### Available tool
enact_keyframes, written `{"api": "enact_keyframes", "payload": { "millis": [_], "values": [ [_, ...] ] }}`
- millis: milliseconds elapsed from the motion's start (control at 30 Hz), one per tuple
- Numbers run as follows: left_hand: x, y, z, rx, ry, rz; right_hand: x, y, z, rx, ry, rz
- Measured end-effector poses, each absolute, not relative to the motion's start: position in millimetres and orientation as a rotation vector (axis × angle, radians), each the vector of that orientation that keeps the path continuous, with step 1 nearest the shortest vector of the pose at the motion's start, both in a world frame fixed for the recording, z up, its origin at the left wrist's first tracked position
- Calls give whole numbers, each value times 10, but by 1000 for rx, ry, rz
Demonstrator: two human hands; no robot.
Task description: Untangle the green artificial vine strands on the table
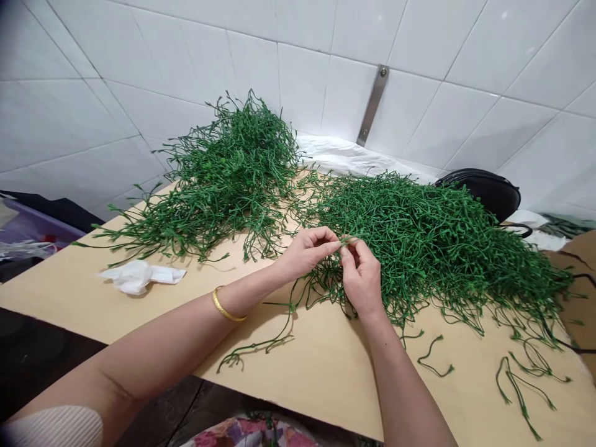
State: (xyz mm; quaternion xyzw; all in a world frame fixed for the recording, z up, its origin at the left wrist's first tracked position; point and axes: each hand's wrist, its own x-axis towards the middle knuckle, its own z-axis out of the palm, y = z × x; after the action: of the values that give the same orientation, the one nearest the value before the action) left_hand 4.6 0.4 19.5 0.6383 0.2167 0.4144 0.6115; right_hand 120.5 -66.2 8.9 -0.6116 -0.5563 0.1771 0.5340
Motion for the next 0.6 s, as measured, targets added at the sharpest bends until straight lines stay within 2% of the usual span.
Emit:
{"api": "enact_keyframes", "payload": {
  "millis": [267,600],
  "values": [
    [84,-38,151,1183,532,748,1227,-631,85,-1302,-1124,610],
    [86,-40,172,1119,603,837,1228,-638,84,-1447,-1234,549]
  ]
}}
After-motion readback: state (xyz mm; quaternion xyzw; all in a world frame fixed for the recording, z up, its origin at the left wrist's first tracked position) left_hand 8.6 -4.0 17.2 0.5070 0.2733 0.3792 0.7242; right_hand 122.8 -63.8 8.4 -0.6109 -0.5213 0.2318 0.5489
